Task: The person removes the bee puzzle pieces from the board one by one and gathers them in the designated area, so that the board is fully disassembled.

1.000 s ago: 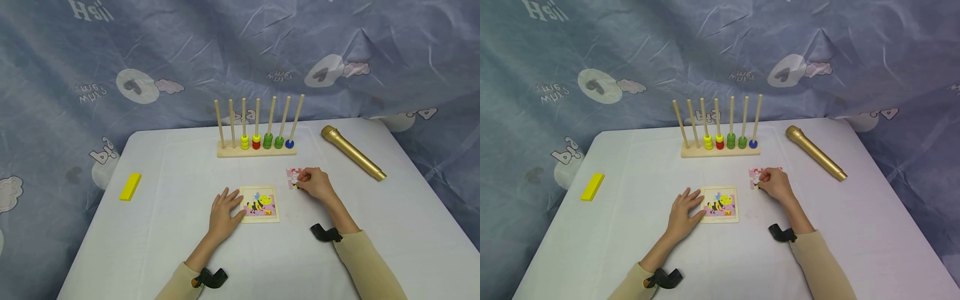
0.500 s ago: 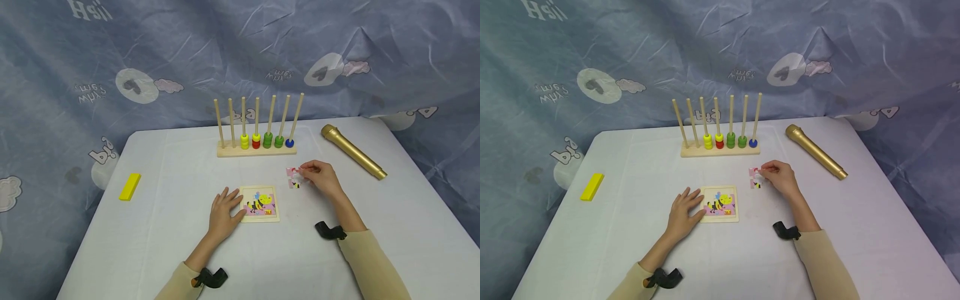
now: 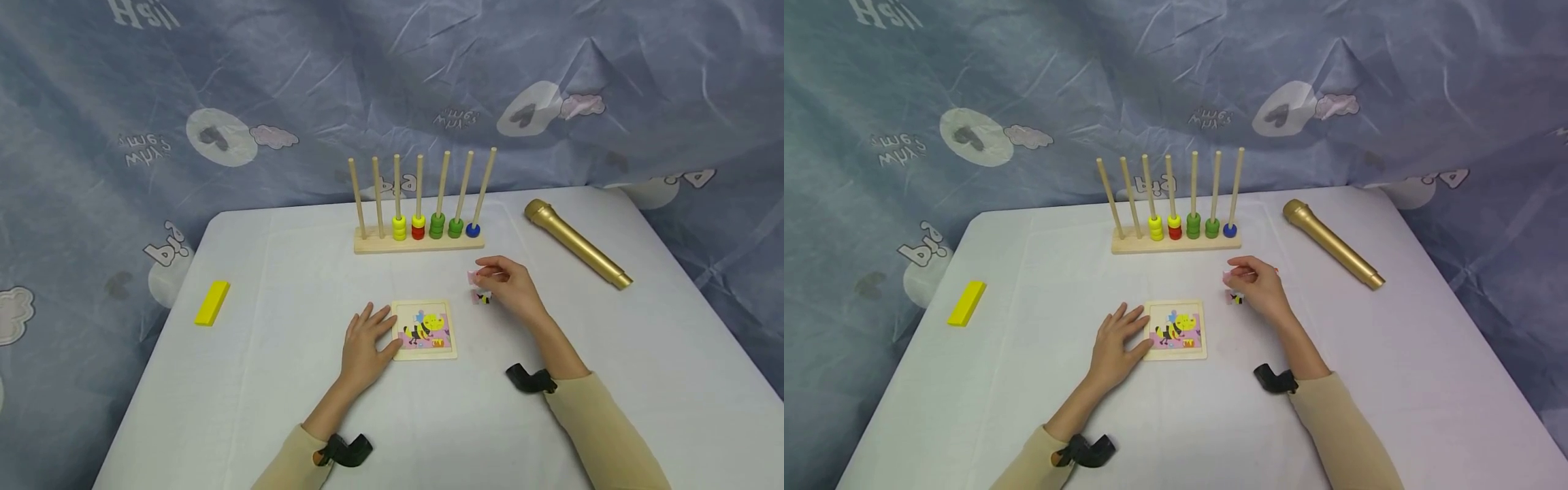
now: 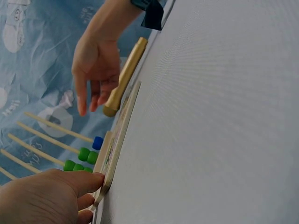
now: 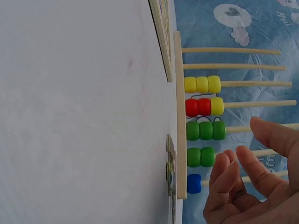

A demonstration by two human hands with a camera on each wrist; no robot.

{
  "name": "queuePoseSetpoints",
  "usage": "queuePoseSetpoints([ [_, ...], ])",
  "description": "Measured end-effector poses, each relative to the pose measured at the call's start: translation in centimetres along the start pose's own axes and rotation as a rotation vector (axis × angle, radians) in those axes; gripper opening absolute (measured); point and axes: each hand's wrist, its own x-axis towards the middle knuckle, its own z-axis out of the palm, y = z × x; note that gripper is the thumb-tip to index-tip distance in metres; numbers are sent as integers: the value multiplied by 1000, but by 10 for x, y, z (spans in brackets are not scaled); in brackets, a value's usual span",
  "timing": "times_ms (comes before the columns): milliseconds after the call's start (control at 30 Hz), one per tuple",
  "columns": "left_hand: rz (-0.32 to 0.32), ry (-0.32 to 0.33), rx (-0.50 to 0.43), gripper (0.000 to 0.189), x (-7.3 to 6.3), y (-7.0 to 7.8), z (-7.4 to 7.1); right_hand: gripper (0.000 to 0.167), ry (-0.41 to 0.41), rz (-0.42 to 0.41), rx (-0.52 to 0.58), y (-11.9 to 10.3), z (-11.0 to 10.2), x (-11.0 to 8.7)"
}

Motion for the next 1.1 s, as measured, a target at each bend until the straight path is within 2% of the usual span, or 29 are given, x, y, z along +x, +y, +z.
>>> queuePoseSetpoints([
  [200, -3, -8, -3, 46, 1, 1, -1, 45, -37, -3, -31, -12, 17, -6],
  [433, -6, -21, -13, 46, 0, 3, -2, 50, -98, -97, 11, -18, 40, -17],
  [800, -4, -9, -7, 45, -1, 2, -2, 50, -207, -159, 66, -13, 77, -30],
  [933, -11, -22, -1, 45, -2, 2, -1, 50, -216, -172, 64, -5, 83, -31],
  [1000, -11, -20, 3, 45, -1, 2, -1, 50, -221, -170, 63, -13, 82, -35],
  [1100, -5, -17, 5, 45, -1, 2, -1, 50, -224, -172, 63, -14, 81, -36],
])
